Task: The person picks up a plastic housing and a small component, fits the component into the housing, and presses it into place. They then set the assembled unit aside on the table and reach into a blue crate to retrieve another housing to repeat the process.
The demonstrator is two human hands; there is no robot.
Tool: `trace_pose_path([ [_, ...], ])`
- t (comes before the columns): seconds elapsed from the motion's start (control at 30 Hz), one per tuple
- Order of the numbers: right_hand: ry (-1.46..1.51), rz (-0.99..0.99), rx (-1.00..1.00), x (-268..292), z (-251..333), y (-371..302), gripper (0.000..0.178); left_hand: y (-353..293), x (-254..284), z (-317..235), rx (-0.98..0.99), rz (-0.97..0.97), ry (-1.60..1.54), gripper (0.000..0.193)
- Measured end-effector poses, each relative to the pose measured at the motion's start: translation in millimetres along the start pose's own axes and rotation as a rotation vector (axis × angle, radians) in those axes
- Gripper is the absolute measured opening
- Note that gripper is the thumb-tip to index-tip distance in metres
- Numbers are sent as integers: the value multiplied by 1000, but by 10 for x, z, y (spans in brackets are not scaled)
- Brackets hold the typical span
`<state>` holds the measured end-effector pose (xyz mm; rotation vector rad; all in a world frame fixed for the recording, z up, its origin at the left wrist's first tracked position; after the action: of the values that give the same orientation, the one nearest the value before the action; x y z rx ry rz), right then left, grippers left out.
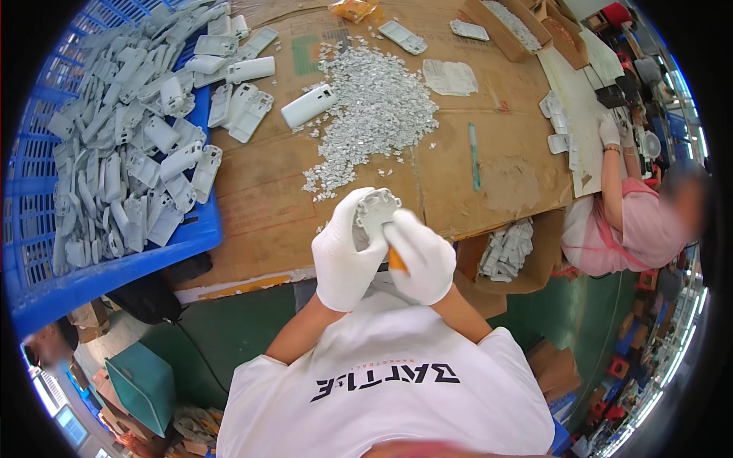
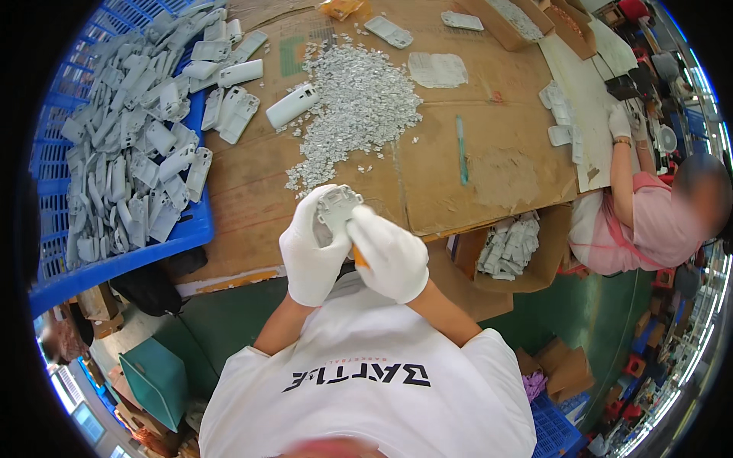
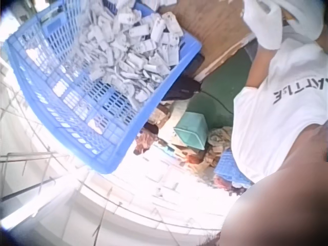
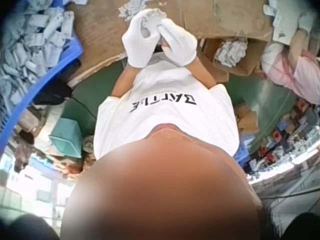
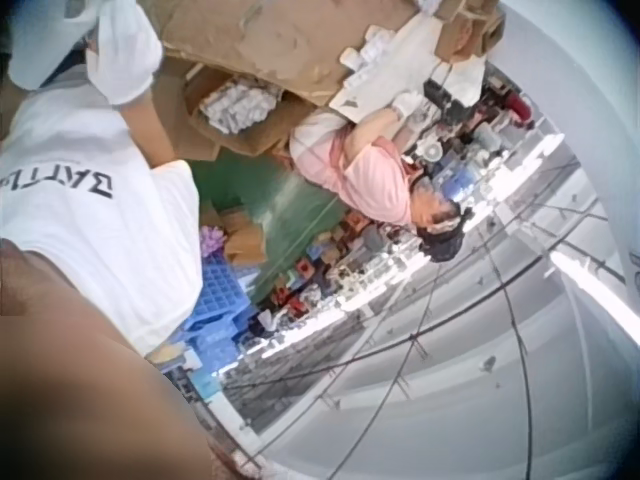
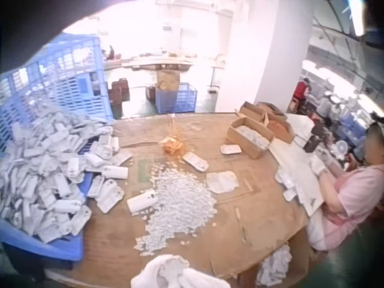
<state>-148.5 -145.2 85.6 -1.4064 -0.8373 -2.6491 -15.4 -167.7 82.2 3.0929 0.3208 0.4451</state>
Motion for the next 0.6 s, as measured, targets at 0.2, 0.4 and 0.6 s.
trace_pose_path([
  [0.2,63,-149,85,-145,-163,-217,52,78,-141,57,240,52,-175,54],
  [0.4,-316,-381,14,508,-1357,232,33,810,-55,-53,-439,-118,423,47],
  [0.6,-1134,-215,-292,1016,-3442,607,17,1762,-132,590,-590,-32,977,59],
])
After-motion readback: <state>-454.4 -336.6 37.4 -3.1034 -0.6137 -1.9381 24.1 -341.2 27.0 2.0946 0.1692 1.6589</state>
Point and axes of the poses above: each hand's wrist, its own y-axis towards the middle knuckle, its own x-axis out of the back of the hand, z = x × y, the point moved 5 cm from there along y, towards the middle knuckle, and after that the axes turned 9 degrees about -z, right-handed, at the moved point
